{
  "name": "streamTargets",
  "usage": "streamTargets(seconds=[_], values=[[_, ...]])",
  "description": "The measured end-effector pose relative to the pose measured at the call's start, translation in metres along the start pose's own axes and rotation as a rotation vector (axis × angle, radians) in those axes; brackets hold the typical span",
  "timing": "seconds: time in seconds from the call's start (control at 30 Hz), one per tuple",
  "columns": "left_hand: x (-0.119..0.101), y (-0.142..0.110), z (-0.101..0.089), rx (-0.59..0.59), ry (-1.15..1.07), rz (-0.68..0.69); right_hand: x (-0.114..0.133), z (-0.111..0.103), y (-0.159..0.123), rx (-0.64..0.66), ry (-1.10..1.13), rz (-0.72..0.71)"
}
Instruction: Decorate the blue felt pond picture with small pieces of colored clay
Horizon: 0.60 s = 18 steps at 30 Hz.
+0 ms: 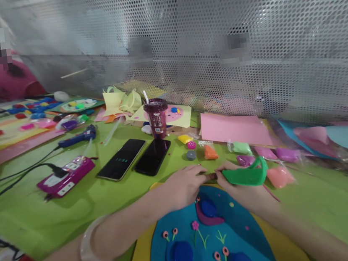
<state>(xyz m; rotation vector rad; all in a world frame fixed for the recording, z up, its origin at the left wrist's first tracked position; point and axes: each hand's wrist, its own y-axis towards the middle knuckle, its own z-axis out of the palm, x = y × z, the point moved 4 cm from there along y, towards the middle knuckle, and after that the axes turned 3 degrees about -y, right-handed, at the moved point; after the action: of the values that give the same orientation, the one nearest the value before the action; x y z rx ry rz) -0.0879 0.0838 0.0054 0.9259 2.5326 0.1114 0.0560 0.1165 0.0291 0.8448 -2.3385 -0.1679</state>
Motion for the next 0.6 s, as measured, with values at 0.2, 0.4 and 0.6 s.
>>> streamTargets(seconds=[0.2,0.4,0.6], values=[[0.0,-0.001,-0.002,0.013,-0.029,-0.071,-0.002,-0.016,0.004,-0.075,0.031,0.059],[0.0,-0.001,-0.004,0.02,-0.095,-0.162,0.003,-0.005,-0.001,-0.016,0.069,0.068],[-0.003,0.0,-0.005,0.047,-0.178,-0.178,0.005,0.001,-0.001,0.043,0.08,0.068]])
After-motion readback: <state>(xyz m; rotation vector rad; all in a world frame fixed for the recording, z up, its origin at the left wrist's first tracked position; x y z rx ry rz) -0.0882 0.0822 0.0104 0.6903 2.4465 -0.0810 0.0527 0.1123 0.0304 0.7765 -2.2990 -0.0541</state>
